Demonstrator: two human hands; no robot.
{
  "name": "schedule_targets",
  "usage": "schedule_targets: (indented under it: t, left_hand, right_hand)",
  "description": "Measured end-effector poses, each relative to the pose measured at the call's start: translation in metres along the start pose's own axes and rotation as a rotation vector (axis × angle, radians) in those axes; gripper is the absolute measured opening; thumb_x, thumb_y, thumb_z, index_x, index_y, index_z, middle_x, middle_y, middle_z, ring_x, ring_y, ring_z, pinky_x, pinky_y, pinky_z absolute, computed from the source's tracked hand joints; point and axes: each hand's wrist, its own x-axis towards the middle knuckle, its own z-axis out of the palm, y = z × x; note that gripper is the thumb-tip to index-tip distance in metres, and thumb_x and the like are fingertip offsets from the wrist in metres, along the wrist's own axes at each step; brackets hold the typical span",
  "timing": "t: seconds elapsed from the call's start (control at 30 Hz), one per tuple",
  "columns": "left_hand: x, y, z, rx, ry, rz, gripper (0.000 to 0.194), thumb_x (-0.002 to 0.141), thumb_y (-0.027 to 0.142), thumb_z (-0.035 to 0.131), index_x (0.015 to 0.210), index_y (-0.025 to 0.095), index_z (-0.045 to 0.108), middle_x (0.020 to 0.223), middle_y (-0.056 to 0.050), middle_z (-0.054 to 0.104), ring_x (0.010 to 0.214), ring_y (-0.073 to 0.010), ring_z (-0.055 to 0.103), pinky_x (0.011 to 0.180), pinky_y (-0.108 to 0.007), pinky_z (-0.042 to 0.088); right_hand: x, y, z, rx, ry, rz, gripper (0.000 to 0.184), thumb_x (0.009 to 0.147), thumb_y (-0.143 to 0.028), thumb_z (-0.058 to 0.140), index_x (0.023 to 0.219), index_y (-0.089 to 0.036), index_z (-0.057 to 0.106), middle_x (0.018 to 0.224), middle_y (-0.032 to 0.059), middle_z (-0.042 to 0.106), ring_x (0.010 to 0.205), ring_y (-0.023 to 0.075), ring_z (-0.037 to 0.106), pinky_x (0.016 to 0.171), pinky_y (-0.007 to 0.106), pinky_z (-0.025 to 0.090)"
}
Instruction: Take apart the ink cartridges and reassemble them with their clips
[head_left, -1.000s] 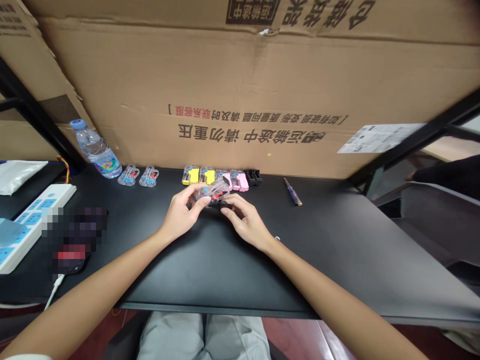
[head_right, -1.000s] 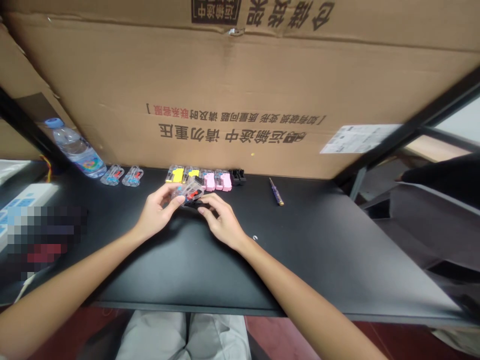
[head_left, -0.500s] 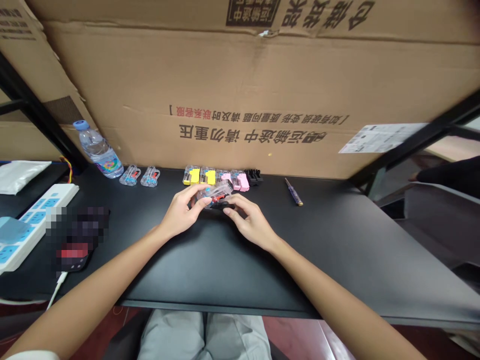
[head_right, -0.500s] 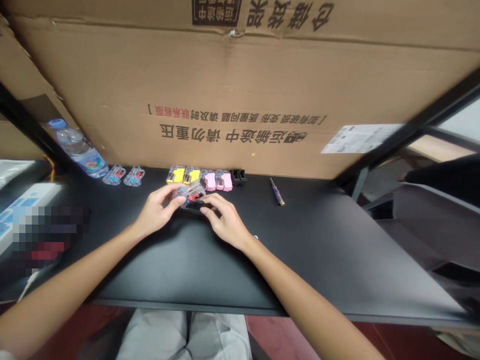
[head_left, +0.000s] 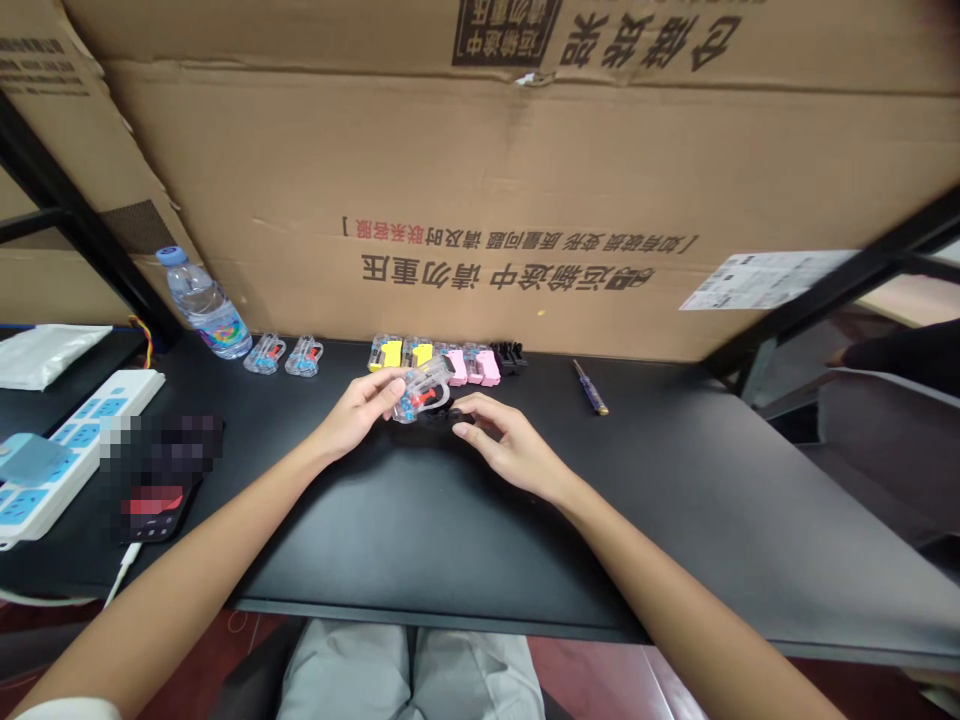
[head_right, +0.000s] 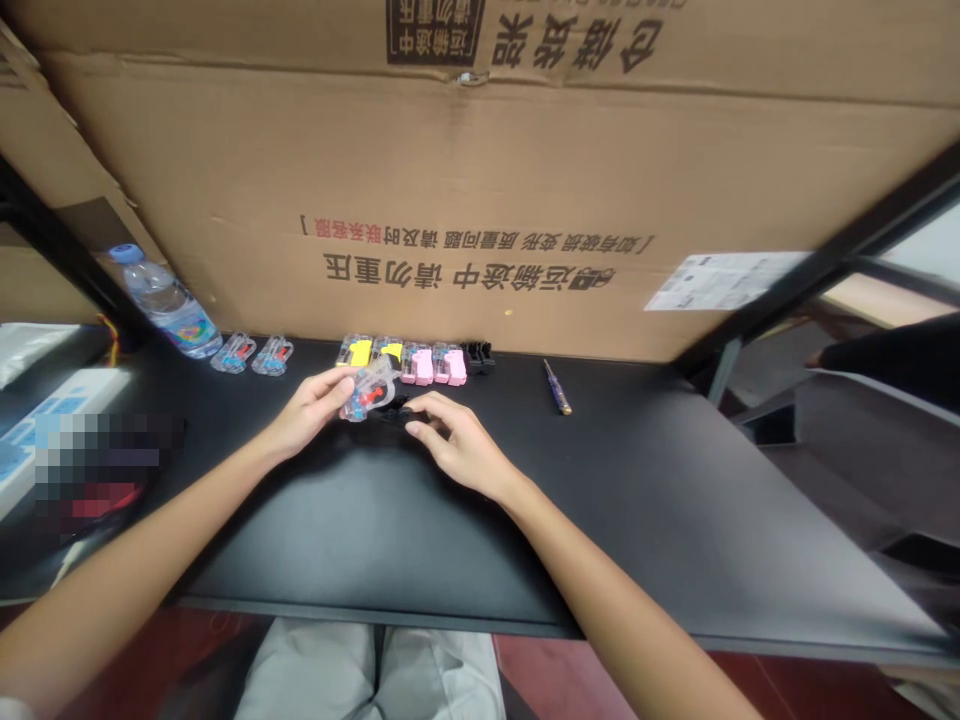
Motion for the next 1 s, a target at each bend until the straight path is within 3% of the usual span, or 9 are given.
schedule_targets:
  t: [0.2, 0.33, 0.43, 0.7, 0.9, 1.0]
  left_hand:
    - [0.0017, 0.0011, 0.0002, -0.049, 0.02, 0.006, 0.052, 0.089, 0.056, 0.083, 0.123, 0.018, 0.073, 0.111, -0.01, 0.079, 0.086, -0.0189, 0.072, 0.077, -0.032, 0.062]
    - [0.0003, -0.0018, 0.0014, -0.011, -0.021, 0.004, 0.055, 0.088, 0.051, 0.084, 0.128, 0.017, 0.07, 0.122, -0.013, 0.078, 0.096, -0.0224, 0.075, 0.079, -0.033, 0.064]
    - [-0.0014, -0.0041, 0.0033, 0.031, -0.028, 0.0, 0.053, 0.09, 0.049, 0.082, 0.129, 0.016, 0.07, 0.123, -0.012, 0.078, 0.094, -0.0224, 0.075, 0.078, -0.033, 0.063]
    - [-0.0023, -0.0011, 0.0024, 0.118, -0.008, 0.005, 0.051, 0.094, 0.049, 0.076, 0.133, 0.018, 0.07, 0.124, -0.012, 0.079, 0.084, -0.0195, 0.073, 0.064, -0.027, 0.056]
    - [-0.0036, 0.0025, 0.0057, 0.142, -0.043, 0.052, 0.045, 0.094, 0.047, 0.076, 0.129, 0.017, 0.072, 0.131, -0.012, 0.078, 0.11, -0.0268, 0.076, 0.095, -0.037, 0.061]
    - [-0.0048, 0.0038, 0.0076, 0.148, -0.053, 0.046, 0.044, 0.095, 0.045, 0.075, 0.13, 0.017, 0.072, 0.131, -0.012, 0.078, 0.108, -0.0265, 0.077, 0.095, -0.038, 0.061]
  right_hand:
    - [-0.001, -0.0025, 0.0023, 0.094, 0.006, 0.025, 0.022, 0.102, -0.041, 0.066, 0.117, -0.025, 0.067, 0.116, 0.009, 0.076, 0.103, 0.0248, 0.073, 0.092, 0.04, 0.062]
    - [-0.0019, -0.0009, 0.0037, 0.165, 0.108, 0.105, 0.037, 0.094, -0.043, 0.076, 0.124, -0.026, 0.061, 0.113, 0.008, 0.075, 0.101, 0.0232, 0.075, 0.084, 0.036, 0.064]
    - [-0.0019, 0.0007, 0.0045, 0.169, 0.117, 0.129, 0.038, 0.092, -0.044, 0.078, 0.122, -0.025, 0.065, 0.115, 0.0091, 0.077, 0.099, 0.0235, 0.076, 0.08, 0.035, 0.064]
    - [-0.0019, 0.0037, 0.0056, 0.178, 0.102, 0.169, 0.04, 0.091, -0.048, 0.079, 0.122, -0.022, 0.076, 0.116, 0.0093, 0.082, 0.101, 0.0287, 0.079, 0.091, 0.044, 0.067]
    - [-0.0019, 0.0025, 0.0067, 0.182, 0.114, 0.173, 0.044, 0.091, -0.049, 0.079, 0.125, -0.021, 0.078, 0.118, 0.0104, 0.083, 0.101, 0.0294, 0.08, 0.093, 0.045, 0.067]
    - [-0.0024, 0.0039, 0.0089, 0.168, 0.113, 0.162, 0.042, 0.091, -0.048, 0.079, 0.124, -0.021, 0.078, 0.119, 0.0103, 0.083, 0.096, 0.0281, 0.081, 0.091, 0.045, 0.067]
